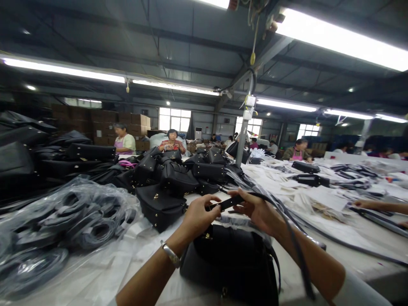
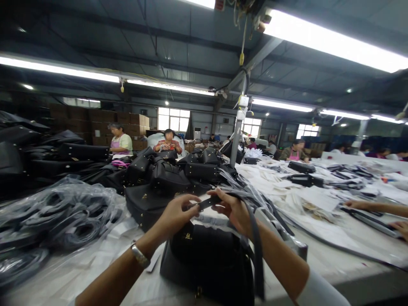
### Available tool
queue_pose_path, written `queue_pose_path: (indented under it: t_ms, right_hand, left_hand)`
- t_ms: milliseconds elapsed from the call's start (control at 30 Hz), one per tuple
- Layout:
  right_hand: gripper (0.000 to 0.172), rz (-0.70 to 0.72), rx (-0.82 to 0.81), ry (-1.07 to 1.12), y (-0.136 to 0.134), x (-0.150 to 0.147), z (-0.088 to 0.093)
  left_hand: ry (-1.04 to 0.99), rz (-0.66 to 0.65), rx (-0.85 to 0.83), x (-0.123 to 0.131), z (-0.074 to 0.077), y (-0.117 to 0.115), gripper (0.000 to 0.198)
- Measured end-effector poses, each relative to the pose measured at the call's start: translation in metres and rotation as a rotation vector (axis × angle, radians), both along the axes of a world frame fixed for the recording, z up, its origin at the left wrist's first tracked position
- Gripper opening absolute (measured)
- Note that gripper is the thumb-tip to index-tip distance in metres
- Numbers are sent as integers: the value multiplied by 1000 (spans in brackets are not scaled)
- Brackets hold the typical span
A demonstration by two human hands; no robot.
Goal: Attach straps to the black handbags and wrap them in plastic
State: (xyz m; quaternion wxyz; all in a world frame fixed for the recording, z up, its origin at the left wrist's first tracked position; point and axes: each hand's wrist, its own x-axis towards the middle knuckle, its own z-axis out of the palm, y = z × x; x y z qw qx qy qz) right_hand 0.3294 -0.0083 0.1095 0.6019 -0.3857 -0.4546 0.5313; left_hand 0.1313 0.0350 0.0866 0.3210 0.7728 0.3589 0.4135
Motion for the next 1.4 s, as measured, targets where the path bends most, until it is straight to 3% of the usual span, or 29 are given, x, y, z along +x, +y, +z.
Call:
queue_pose_path:
  t_ms: [133, 267, 400, 600, 700, 800, 900, 1033, 1100, 1200, 1400]
  right_hand:
    - [28, -81, 2, 127, 11, 28, 6]
    - [38, -68, 53, 233, 14, 56, 12]
    - [34, -55, 136, 278, 5, 77, 12]
    - [46, -112, 281, 262, -8, 91, 10]
    - [38, -167, 369, 253, -7, 92, 14]
    - [38, -182, 430, 245, -8, 91, 21]
    - [34, -135, 362, 29, -16, 79, 29]
    - [42, 23, 101, -707, -33, 47, 37]
    - [44, 64, 25, -974, -38, 32, 37]
    - [45, 46, 4, -1135, -35, 21, 35]
    - [47, 90, 36, -1204, -23, 6, 31]
  left_hand:
    - [-16, -52, -23, -5, -2, 2, 28]
    - [-2, -64, -10, -8, -2, 3, 29]
    - [20, -46, 15, -10, -1, 3, 29]
    - [-40, -129, 14, -13, 0, 1, 33]
    - [-67, -115, 86, -17, -4, 0, 39]
    - [-117, -83, 155, -21, -12, 0, 33]
    - [-171, -65, 164, -22, -19, -1, 29]
    - [-261, -53, 43, -21, -25, -2, 32]
    - [-287, -60, 19, -21, -26, -2, 32]
    - [-307, -44, 2, -21, -24, -4, 31]
    - [-263, -84, 56, -18, -23, -12, 30]
